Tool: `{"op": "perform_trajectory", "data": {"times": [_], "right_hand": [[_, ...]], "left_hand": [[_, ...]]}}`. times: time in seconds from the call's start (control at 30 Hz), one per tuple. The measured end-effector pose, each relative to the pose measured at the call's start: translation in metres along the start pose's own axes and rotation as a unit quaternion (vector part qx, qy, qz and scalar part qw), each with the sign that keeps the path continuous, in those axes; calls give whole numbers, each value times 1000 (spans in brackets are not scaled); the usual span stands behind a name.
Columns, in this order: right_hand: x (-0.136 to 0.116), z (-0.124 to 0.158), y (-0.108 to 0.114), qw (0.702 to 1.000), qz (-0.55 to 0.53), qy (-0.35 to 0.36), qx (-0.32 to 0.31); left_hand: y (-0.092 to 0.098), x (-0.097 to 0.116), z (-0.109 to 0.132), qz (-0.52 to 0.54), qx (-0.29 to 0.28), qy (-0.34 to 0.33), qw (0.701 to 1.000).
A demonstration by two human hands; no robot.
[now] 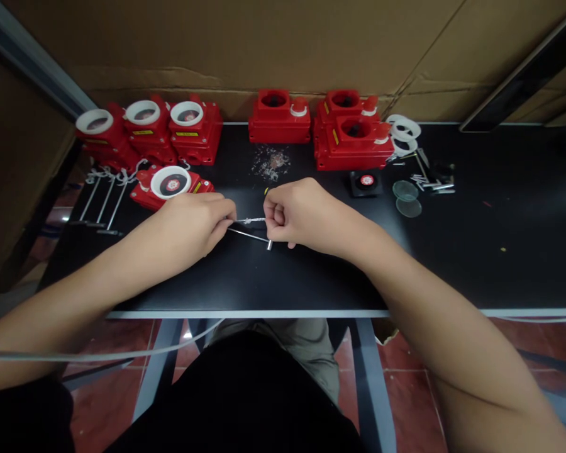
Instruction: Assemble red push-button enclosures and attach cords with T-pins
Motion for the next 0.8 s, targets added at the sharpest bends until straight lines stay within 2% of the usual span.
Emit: {"op": "perform_trajectory", "data": {"times": [0.1,0.3,0.43,0.57,0.63,0.7,0.73,0.8], "right_hand": [[0,0,4,1000,-22,-10,14],[-1,2,13,998,-35,-51,-7],[-1,3,16,998,-19,-67,-11],[-2,3,20,997,40,-17,58],[-2,3,17,998,56,8,30],[1,4,11,998,55,16,-37],[3,5,8,996,54,18,-63],[7,6,1,994,60,31,-89]], "left_hand": [[0,0,0,9,4,0,1000],[-3,0,2,45,-3,18,999],[-1,-2,4,52,24,18,998],[22,-11,9,75,106,54,990],[39,-21,12,81,153,94,980],[53,-33,15,46,188,121,974],[57,-39,16,24,177,122,976],[58,-53,19,3,90,81,993]]}}
Point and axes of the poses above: each hand's wrist, its own z-axis away from the middle knuckle, its own y-axis out of the back of the hand, x = y × z, the point moved 2 cm from there along -z, towards the middle knuckle, and after that the axes turned 11 degrees about -z, right-handed, at the moved point
